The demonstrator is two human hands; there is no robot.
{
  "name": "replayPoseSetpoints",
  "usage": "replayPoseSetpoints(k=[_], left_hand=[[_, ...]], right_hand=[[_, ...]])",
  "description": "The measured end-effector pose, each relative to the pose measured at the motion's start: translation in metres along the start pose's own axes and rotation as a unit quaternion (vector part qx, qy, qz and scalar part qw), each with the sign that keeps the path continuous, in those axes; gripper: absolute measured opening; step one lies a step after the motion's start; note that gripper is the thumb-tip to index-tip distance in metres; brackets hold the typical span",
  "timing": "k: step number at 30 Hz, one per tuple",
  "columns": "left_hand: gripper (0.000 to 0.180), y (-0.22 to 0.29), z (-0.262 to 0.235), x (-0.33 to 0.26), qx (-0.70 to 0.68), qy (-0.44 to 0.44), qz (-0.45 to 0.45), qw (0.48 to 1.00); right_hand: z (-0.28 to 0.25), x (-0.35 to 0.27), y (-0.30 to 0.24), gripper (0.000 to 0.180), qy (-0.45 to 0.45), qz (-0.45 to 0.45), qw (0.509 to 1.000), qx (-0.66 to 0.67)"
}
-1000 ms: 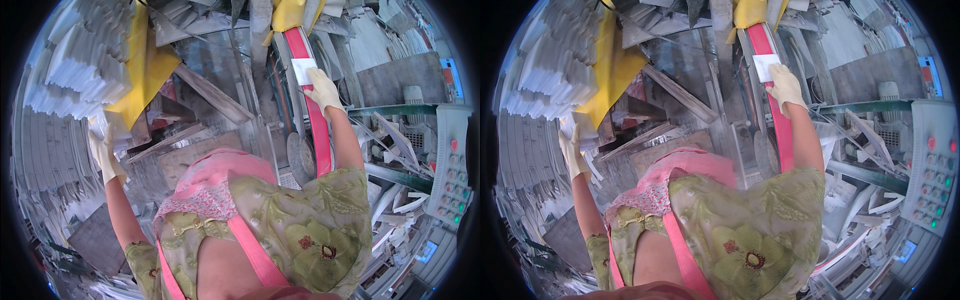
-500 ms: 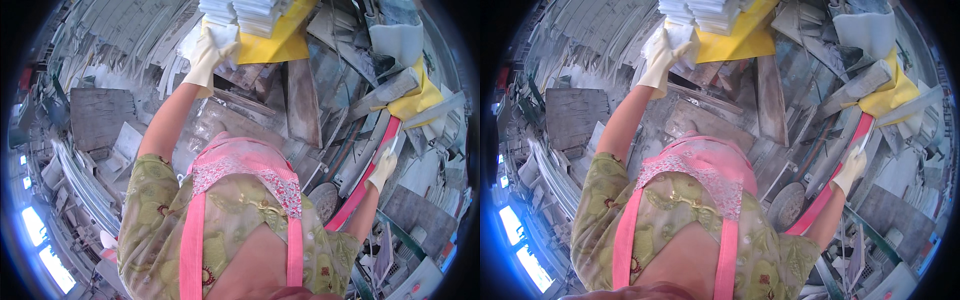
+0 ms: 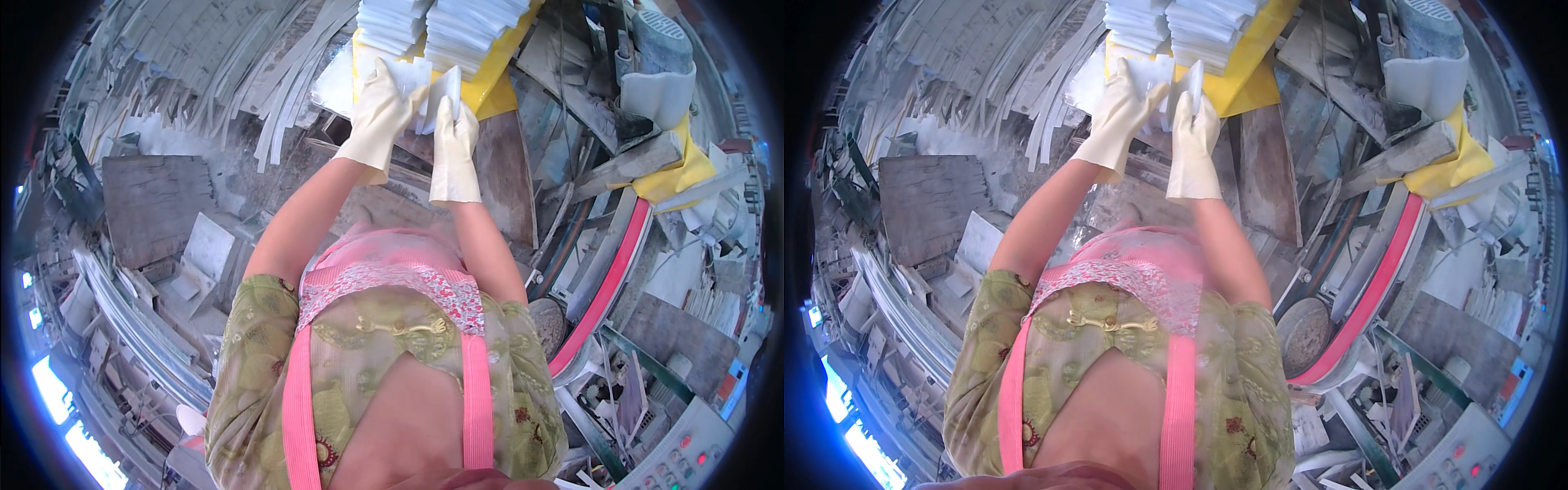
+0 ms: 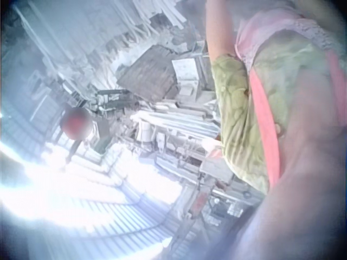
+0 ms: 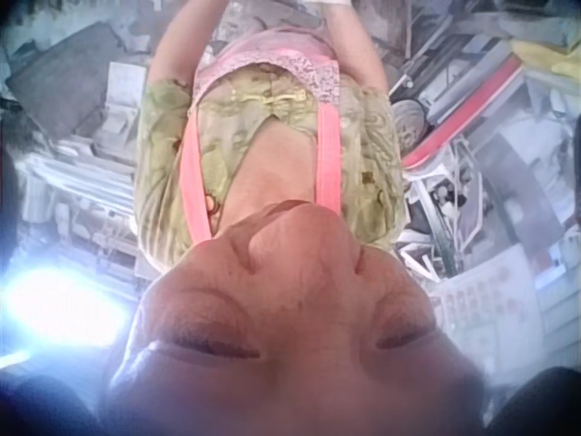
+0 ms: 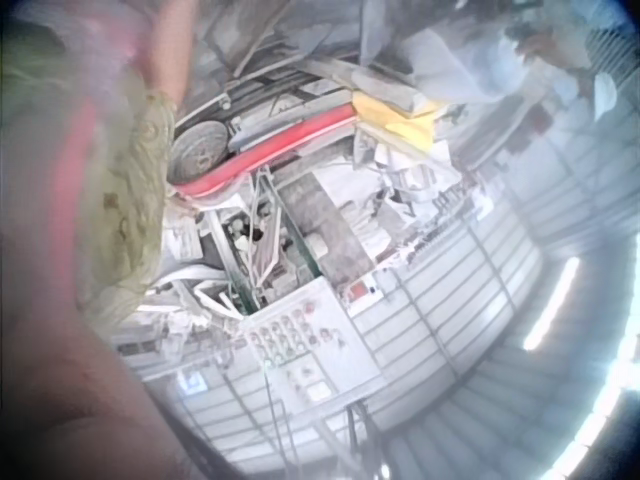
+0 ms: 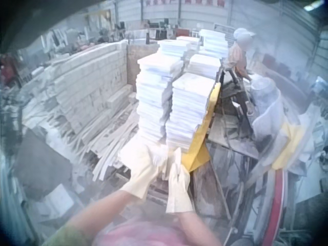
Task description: The person repeatedly picks up white foam sheets from a machine output area and stacks them on a growing pile. They handle the sheets one at a time, aligning edges and placing them in a neat stack.
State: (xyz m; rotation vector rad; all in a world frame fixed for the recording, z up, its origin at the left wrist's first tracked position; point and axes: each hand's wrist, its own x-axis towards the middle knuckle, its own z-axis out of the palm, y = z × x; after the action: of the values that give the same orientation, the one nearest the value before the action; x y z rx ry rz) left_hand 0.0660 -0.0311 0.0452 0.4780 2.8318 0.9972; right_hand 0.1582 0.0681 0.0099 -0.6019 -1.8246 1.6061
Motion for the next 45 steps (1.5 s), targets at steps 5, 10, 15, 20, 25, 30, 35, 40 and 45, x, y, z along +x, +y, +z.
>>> replayPoseSetpoints(k=[5,10,15,20,25,30,35,40,45], left_hand=[[0.097,-0.002,0.002,-0.005,-0.010,0.022,0.017,1.000],[0.097,0.006,-0.020,-0.006,-0.036,-0.004,0.023,0.999],[0.117,0.040,-0.025,-0.013,0.107,-0.023,-0.022,0.994],[0.102,0.066,-0.009,-0.017,0.137,0.012,-0.106,0.985],[0.094,0.058,-0.019,-0.009,0.145,-0.030,-0.090,0.985],[0.118,0.027,-0.056,0.007,0.217,-0.148,0.103,0.959],[0.119,-0.001,-0.063,0.020,0.198,-0.142,0.146,0.959],[0.116,-0.037,-0.047,0.003,0.016,0.039,0.160,0.986],[0.099,-0.068,0.004,-0.025,-0.512,0.198,-0.081,0.832]], right_hand=[[0.011,0.000,0.011,0.037,-0.038,-0.076,0.996,-0.031],[-0.004,0.000,0.027,0.051,-0.180,-0.018,0.983,-0.020],[-0.022,-0.015,0.024,0.090,-0.301,0.009,0.936,-0.183],[-0.026,-0.013,0.014,0.093,-0.335,0.009,0.923,-0.189],[-0.017,-0.019,0.016,0.092,-0.333,-0.022,0.942,-0.030],[-0.007,-0.029,0.001,0.072,-0.375,-0.070,0.919,-0.100],[-0.042,0.034,-0.018,0.054,-0.296,0.101,0.947,-0.075],[-0.009,0.087,0.004,0.066,-0.354,0.116,0.902,0.218],[0.030,0.104,0.025,0.077,-0.443,0.197,0.848,0.214]])
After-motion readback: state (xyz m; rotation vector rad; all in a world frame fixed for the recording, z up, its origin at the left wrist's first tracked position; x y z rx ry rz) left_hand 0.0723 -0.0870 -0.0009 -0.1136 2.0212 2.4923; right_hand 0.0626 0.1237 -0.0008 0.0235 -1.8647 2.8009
